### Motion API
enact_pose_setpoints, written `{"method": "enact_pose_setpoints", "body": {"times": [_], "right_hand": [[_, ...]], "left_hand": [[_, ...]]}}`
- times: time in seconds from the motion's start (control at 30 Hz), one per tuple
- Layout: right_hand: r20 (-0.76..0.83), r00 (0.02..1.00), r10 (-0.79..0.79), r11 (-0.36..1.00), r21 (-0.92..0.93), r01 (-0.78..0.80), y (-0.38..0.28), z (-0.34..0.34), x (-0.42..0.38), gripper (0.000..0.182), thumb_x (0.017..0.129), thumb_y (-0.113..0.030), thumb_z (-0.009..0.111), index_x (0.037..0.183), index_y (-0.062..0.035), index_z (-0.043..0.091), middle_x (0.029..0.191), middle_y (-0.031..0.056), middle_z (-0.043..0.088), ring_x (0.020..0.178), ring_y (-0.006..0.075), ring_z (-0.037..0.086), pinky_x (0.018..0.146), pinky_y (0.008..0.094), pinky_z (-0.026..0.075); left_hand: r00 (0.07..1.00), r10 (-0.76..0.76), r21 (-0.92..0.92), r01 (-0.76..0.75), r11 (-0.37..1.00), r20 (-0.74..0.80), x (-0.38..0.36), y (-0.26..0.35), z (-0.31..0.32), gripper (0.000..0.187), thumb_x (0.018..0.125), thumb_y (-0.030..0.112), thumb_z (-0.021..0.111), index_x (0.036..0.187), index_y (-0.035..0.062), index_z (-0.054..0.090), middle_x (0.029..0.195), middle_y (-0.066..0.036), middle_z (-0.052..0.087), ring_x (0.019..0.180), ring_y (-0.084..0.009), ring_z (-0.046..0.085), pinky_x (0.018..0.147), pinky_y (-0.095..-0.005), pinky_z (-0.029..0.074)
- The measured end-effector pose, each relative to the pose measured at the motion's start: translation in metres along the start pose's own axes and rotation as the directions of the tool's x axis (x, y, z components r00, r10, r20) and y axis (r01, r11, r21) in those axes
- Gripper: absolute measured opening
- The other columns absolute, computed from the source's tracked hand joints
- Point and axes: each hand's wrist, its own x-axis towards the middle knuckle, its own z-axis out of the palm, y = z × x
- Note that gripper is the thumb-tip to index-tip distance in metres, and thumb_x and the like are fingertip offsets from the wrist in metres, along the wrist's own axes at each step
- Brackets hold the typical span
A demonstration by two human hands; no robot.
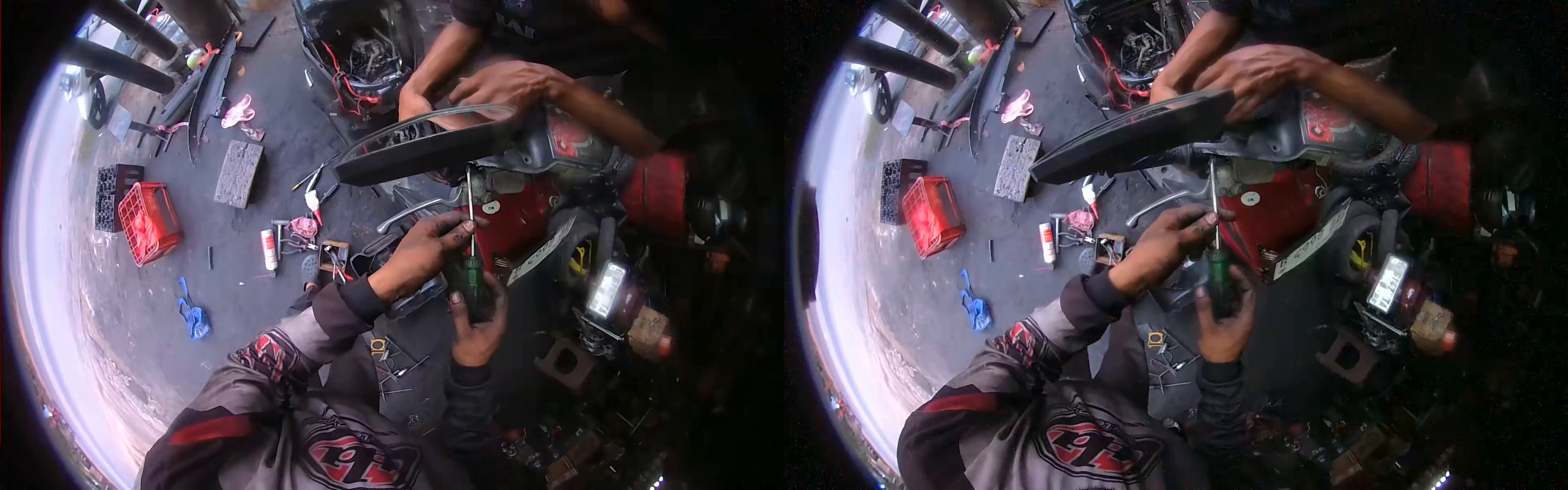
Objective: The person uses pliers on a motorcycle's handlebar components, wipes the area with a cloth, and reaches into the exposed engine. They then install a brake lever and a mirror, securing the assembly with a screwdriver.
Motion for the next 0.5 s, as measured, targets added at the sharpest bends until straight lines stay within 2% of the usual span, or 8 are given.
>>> {"method": "enact_pose_setpoints", "body": {"times": [0.07, 0.2, 0.27, 0.3, 0.37, 0.5], "right_hand": [[0.008, 0.999, 0.045, 0.993, -0.109, -0.043, -0.001, -0.007, 0.001, 0.061, 0.087, -0.019, 0.081, 0.135, 0.0025, 0.052, 0.129, 0.0156, 0.059, 0.119, 0.0255, 0.058, 0.102, 0.038, 0.046], [-0.001, 1.0, 0.025, 0.99, -0.137, -0.025, -0.001, -0.006, 0.002, 0.061, 0.087, -0.021, 0.081, 0.135, 0.002, 0.052, 0.131, 0.0168, 0.058, 0.122, 0.0282, 0.057, 0.104, 0.0405, 0.046], [-0.014, 0.997, -0.077, 0.985, -0.155, 0.074, 0.004, -0.006, 0.003, 0.06, 0.086, -0.018, 0.081, 0.134, 0.0035, 0.052, 0.123, 0.0149, 0.059, 0.101, 0.0199, 0.062, 0.08, 0.03, 0.055], [-0.014, 0.997, -0.076, 0.985, -0.156, 0.073, 0.004, -0.005, 0.004, 0.06, 0.086, -0.018, 0.081, 0.134, 0.0035, 0.052, 0.123, 0.0149, 0.059, 0.101, 0.0199, 0.062, 0.08, 0.03, 0.055], [-0.028, 0.996, -0.082, 0.984, -0.161, 0.077, 0.004, -0.006, 0.002, 0.062, 0.086, -0.021, 0.082, 0.134, 0.0041, 0.052, 0.122, 0.0151, 0.06, 0.102, 0.02, 0.063, 0.081, 0.0301, 0.054], [-0.026, 0.998, -0.064, 0.978, -0.201, 0.057, 0.001, -0.006, 0.001, 0.062, 0.085, -0.022, 0.082, 0.133, 0.0045, 0.053, 0.121, 0.016, 0.061, 0.103, 0.0203, 0.063, 0.082, 0.0311, 0.054]], "left_hand": [[0.996, -0.078, 0.168, 0.071, 0.983, 0.04, -0.004, 0.013, -0.001, 0.034, 0.106, 0.029, 0.057, 0.128, 0.0047, 0.065, 0.109, -0.001, 0.065, 0.093, -0.0081, 0.055, 0.082, -0.0262, 0.047], [0.997, -0.051, 0.153, 0.042, 0.987, 0.057, -0.001, 0.009, -0.003, 0.034, 0.106, 0.029, 0.057, 0.127, 0.0047, 0.066, 0.109, -0.001, 0.065, 0.092, -0.0085, 0.055, 0.082, -0.0264, 0.048], [0.996, -0.063, 0.124, 0.056, 0.991, 0.06, -0.001, 0.009, -0.004, 0.034, 0.106, 0.03, 0.057, 0.127, 0.004, 0.066, 0.108, -0.001, 0.065, 0.093, -0.0088, 0.055, 0.083, -0.0269, 0.047], [0.996, -0.064, 0.123, 0.056, 0.991, 0.061, 0.0, 0.007, -0.005, 0.034, 0.106, 0.03, 0.057, 0.127, 0.004, 0.066, 0.108, -0.001, 0.065, 0.093, -0.0088, 0.055, 0.083, -0.0269, 0.047], [0.998, 0.013, 0.176, -0.023, 0.984, 0.057, 0.004, 0.001, -0.007, 0.035, 0.104, 0.033, 0.059, 0.126, 0.0069, 0.068, 0.091, 0.003, 0.06, 0.076, -0.0059, 0.046, 0.067, -0.0213, 0.038], [0.998, 0.011, 0.174, -0.021, 0.984, 0.061, 0.003, 0.005, -0.006, 0.035, 0.104, 0.033, 0.06, 0.125, 0.0066, 0.068, 0.092, 0.003, 0.061, 0.079, -0.0059, 0.047, 0.069, -0.0213, 0.038]]}}
